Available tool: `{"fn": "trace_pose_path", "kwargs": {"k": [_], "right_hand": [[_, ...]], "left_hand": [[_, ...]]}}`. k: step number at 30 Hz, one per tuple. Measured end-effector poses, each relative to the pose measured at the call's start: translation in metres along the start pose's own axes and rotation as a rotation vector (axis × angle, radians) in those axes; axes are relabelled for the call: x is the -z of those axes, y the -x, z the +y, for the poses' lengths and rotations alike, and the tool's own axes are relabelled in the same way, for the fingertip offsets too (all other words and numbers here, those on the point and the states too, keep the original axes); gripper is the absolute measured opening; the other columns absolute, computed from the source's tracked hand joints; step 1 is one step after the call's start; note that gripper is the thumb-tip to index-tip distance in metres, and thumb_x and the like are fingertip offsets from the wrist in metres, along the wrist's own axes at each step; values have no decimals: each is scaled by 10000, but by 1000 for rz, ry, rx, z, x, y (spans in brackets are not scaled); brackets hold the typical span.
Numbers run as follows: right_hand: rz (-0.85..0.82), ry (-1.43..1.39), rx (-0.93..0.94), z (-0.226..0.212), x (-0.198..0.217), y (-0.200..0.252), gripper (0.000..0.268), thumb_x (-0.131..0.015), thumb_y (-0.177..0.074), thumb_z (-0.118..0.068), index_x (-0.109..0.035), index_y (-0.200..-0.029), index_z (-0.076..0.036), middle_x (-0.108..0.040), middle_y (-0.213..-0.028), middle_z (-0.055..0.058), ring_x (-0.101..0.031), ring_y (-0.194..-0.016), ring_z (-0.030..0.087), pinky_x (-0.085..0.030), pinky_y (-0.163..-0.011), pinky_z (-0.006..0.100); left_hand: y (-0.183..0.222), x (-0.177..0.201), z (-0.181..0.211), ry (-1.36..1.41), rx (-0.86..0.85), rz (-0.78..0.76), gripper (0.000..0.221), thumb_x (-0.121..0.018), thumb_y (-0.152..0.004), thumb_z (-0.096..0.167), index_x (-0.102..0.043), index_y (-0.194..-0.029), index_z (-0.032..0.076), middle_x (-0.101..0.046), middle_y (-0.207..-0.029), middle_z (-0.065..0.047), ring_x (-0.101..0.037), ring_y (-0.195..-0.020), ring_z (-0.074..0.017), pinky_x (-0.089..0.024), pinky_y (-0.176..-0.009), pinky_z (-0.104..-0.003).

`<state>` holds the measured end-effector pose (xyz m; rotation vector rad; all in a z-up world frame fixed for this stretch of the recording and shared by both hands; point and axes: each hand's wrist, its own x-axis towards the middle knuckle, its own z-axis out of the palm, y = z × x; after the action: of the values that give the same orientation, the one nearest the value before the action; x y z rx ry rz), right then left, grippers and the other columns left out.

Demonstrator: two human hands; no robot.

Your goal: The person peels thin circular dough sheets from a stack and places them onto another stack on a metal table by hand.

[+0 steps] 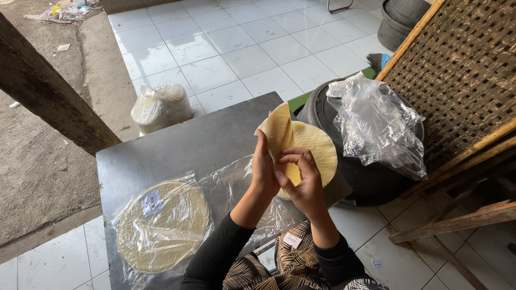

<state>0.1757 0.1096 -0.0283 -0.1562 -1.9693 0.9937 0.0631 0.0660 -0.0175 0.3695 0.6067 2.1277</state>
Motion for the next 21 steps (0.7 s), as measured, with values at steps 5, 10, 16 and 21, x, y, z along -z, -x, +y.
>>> {"fn": "trace_pose_path", "kwargs": {"k": [5,10,16,21], "right_hand": [[55,65,-38,1,-3,1,193,-730,-943,-203,-682,-991,-23,-675,-1181,105,-663,-1141,235,-517,-997,343],[37,15,-39,-1,0,2,218,-740,-931,-185,-635,-1020,-16,-636,-1239,119,-637,-1186,238,-512,-1032,348],[7,-164,-31,-9,0,6,293,-758,-927,-109,-586,-1136,5,-551,-1326,140,-577,-1305,251,-494,-1145,385],[61,-74,-39,-6,-2,10,225,-743,-943,-118,-661,-1112,6,-591,-1326,120,-630,-1266,233,-559,-1079,355]], "left_hand": [[2,7,-4,-30,46,-28,702,-385,-1015,650,-469,-1471,123,-632,-1257,-101,-633,-874,-279,-545,-781,-355],[0,7,-8,32,52,50,710,-415,-1023,630,-485,-1473,84,-621,-1299,-75,-624,-1063,-201,-532,-915,-349],[2,7,-6,35,69,81,739,-393,-990,652,-492,-1450,81,-619,-1295,-86,-621,-1142,-204,-526,-969,-372],[2,5,-4,-12,71,95,763,-391,-969,676,-474,-1454,93,-614,-1290,-95,-630,-1117,-217,-523,-923,-383]]}}
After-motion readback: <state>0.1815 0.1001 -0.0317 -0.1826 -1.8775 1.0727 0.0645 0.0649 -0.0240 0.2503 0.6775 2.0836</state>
